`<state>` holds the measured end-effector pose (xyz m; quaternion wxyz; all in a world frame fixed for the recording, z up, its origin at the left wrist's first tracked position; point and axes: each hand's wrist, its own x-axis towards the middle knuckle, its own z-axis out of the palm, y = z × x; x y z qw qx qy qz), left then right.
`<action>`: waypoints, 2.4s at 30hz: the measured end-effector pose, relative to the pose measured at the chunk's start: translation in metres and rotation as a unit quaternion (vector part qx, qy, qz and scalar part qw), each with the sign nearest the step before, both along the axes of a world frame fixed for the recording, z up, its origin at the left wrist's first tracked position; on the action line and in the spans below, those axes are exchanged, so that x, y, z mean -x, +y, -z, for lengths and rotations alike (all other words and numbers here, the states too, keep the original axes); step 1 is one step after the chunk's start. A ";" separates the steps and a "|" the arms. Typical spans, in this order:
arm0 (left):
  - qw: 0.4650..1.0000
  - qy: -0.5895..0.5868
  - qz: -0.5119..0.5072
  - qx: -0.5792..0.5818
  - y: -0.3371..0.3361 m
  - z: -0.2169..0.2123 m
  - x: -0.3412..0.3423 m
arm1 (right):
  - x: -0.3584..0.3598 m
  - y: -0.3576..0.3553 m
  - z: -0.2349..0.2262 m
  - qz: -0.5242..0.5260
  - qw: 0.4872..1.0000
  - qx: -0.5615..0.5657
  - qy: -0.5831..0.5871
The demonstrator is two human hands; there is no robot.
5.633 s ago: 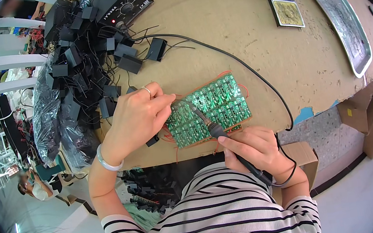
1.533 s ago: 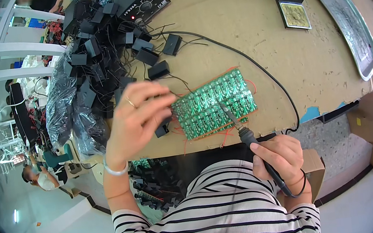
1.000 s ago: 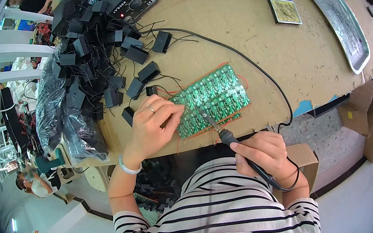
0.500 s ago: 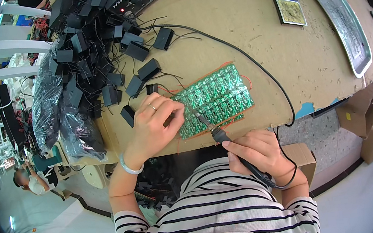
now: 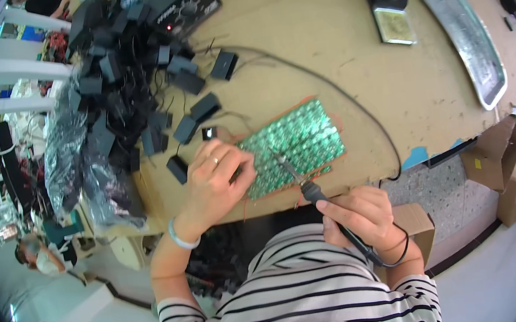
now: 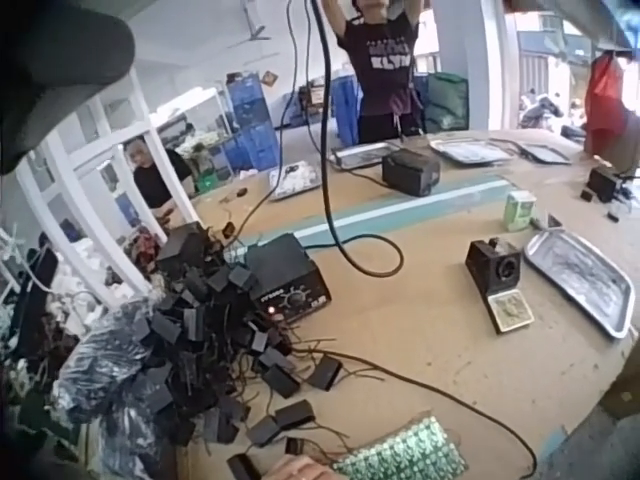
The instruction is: Soldering electronic components onto green circuit boards at a factory workbench.
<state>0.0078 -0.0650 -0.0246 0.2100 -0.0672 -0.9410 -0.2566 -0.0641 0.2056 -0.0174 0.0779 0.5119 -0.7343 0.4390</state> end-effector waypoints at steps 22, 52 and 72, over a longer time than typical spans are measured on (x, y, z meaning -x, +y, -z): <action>0.998 -0.049 -0.038 0.013 0.005 0.000 -0.015 | 0.002 0.002 0.015 0.037 0.996 0.071 0.032; 0.995 -0.085 -0.028 0.050 -0.028 -0.026 0.026 | 0.003 0.014 0.006 0.065 0.997 0.040 0.000; 0.979 -0.187 0.060 0.050 -0.058 -0.027 0.076 | 0.008 0.023 0.010 0.090 0.994 0.060 -0.010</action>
